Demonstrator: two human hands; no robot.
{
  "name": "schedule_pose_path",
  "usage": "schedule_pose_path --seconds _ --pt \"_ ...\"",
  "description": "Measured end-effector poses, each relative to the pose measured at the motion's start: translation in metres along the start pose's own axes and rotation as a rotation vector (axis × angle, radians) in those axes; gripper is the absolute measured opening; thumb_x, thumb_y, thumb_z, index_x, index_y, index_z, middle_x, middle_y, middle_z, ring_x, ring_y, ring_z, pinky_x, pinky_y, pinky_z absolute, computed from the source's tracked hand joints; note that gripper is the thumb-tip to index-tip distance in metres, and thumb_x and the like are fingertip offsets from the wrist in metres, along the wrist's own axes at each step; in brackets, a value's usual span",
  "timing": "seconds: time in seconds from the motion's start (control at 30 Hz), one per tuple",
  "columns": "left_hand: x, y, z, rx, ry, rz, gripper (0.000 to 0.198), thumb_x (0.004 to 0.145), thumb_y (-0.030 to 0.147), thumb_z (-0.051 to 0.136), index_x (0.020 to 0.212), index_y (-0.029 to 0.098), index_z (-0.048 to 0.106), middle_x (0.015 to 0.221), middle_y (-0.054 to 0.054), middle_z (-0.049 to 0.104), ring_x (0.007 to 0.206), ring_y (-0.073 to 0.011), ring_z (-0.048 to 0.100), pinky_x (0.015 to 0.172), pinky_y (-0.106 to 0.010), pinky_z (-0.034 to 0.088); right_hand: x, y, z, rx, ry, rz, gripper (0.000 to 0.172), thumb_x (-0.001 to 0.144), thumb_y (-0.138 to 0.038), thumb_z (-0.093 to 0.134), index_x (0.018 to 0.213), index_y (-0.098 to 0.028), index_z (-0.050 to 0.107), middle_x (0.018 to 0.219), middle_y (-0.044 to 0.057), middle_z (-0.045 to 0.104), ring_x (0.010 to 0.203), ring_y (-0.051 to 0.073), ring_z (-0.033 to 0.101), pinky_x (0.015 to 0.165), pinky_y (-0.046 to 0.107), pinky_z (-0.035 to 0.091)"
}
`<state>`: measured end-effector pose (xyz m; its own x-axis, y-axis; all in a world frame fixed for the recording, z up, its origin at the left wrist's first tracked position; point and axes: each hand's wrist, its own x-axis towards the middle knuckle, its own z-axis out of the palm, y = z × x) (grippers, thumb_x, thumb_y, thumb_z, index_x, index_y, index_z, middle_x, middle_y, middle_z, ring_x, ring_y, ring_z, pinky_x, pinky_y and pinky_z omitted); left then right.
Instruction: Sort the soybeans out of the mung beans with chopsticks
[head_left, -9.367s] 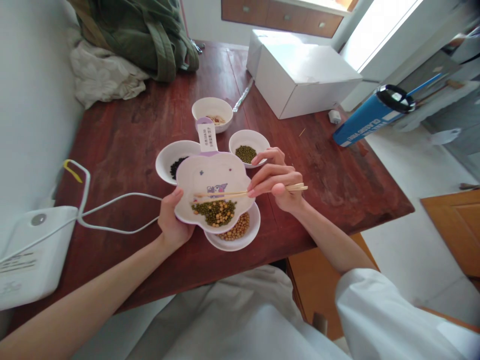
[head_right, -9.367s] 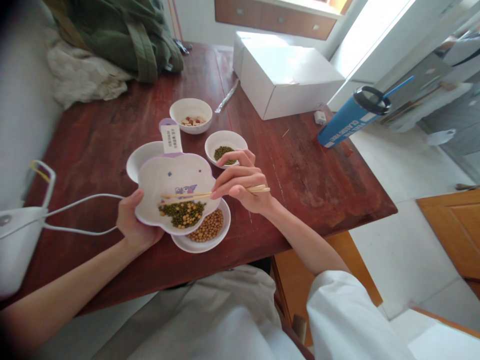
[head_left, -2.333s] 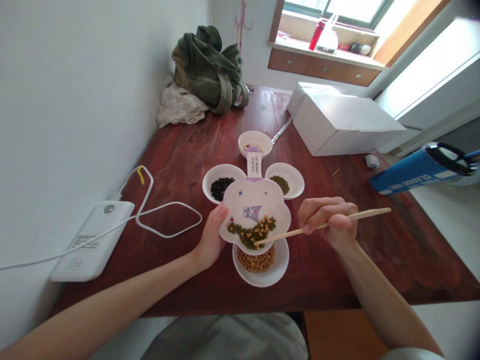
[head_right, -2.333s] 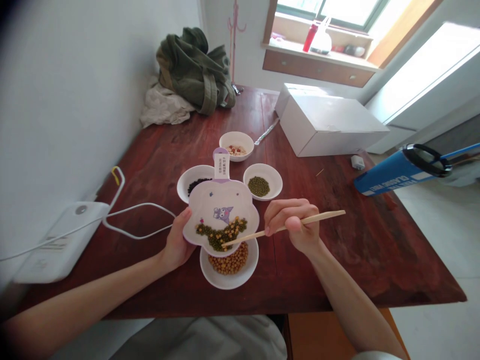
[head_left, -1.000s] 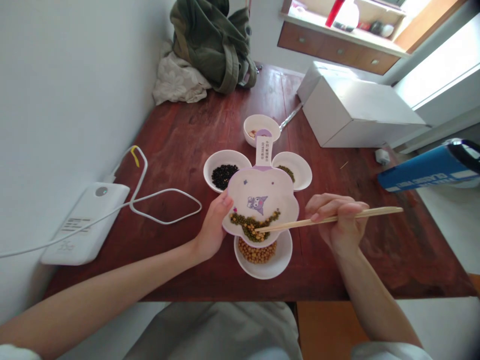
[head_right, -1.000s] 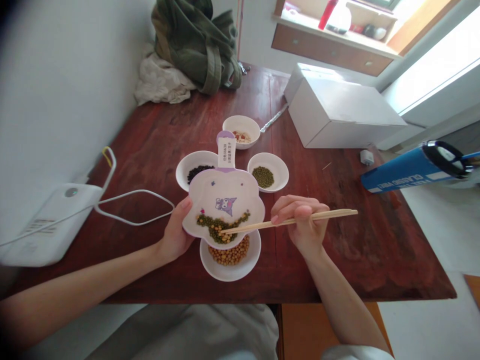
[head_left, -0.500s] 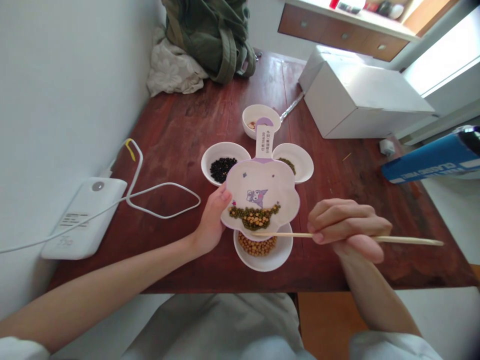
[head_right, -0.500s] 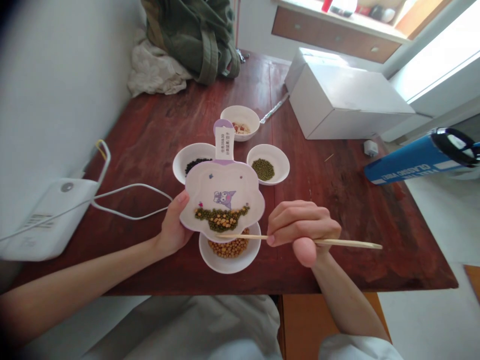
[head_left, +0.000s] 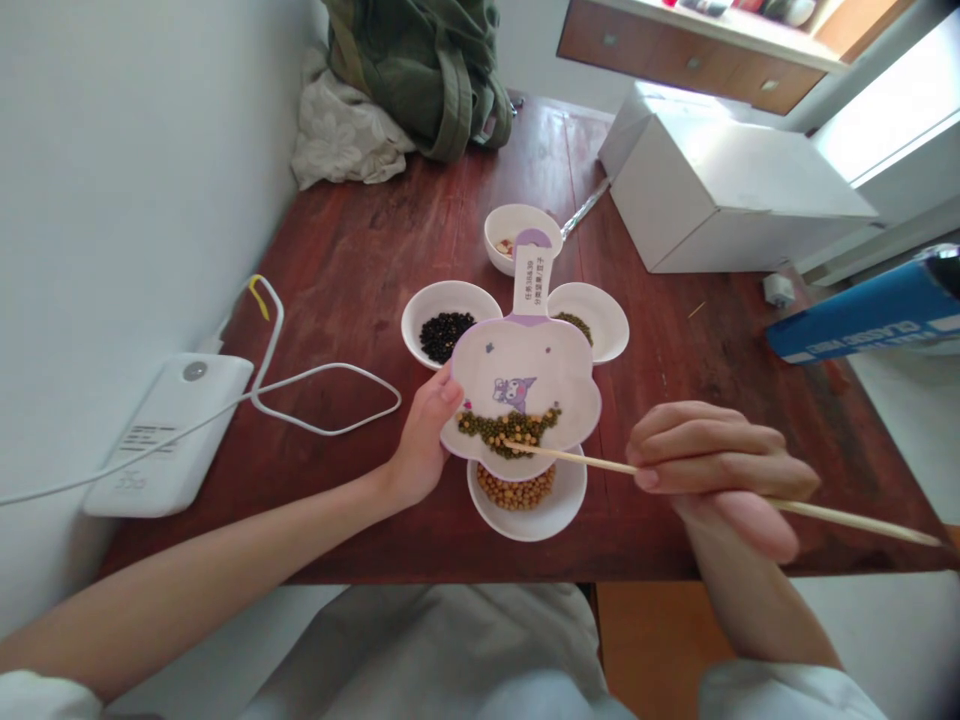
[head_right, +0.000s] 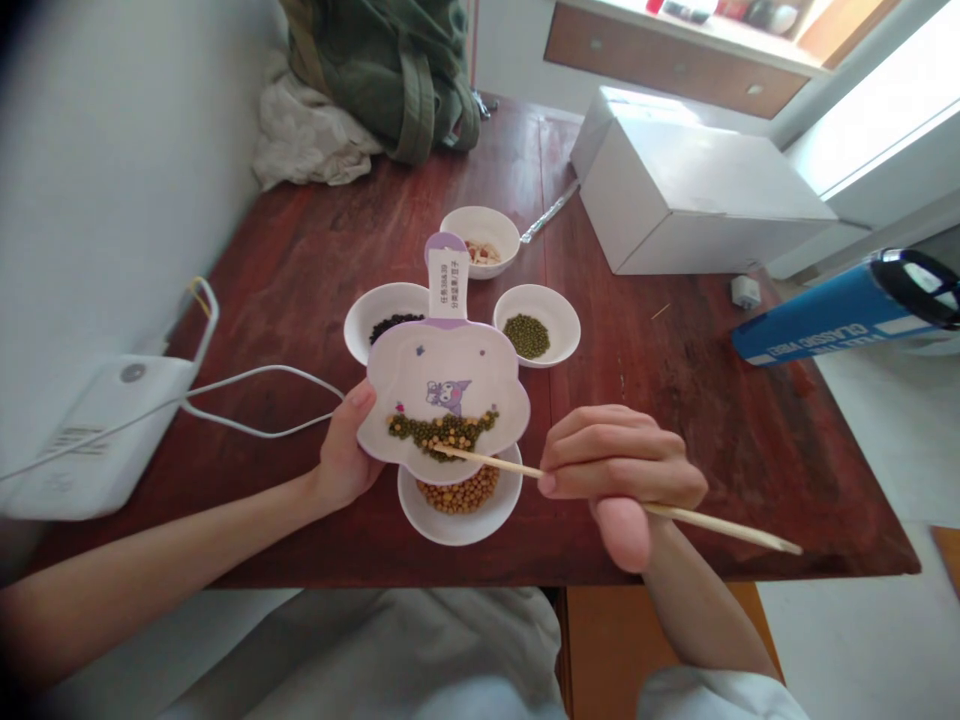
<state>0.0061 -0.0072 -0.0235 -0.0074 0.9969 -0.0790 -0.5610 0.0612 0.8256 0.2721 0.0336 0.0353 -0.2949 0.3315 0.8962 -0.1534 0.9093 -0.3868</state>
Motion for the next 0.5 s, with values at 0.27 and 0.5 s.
schedule_pose_path --seconds 0.27,0.5 --pt "0.0007 0.0016 0.0021 0.005 -0.043 0.035 0.059 0.097 0.077 0.09 0.123 0.023 0.094 0.128 -0.011 0.095 0.148 -0.0448 0.081 0.126 -0.056 0.066 -0.0068 -0.0057 -0.0003 -0.084 0.195 0.299 0.058 0.115 -0.057 0.076 0.073 -0.02 0.09 0.058 0.004 0.077 0.046 0.02 0.07 0.042 0.034 0.053" --pt "-0.0005 0.0008 0.0012 -0.009 -0.036 0.011 0.068 0.095 0.076 0.092 0.136 0.021 0.091 0.136 -0.014 0.093 0.148 -0.0468 0.08 0.126 -0.058 0.066 -0.0105 -0.0081 0.0038 0.022 0.18 0.434 0.059 0.115 -0.06 0.075 0.074 -0.02 0.092 0.061 0.006 0.079 0.048 0.02 0.072 0.045 0.034 0.053"
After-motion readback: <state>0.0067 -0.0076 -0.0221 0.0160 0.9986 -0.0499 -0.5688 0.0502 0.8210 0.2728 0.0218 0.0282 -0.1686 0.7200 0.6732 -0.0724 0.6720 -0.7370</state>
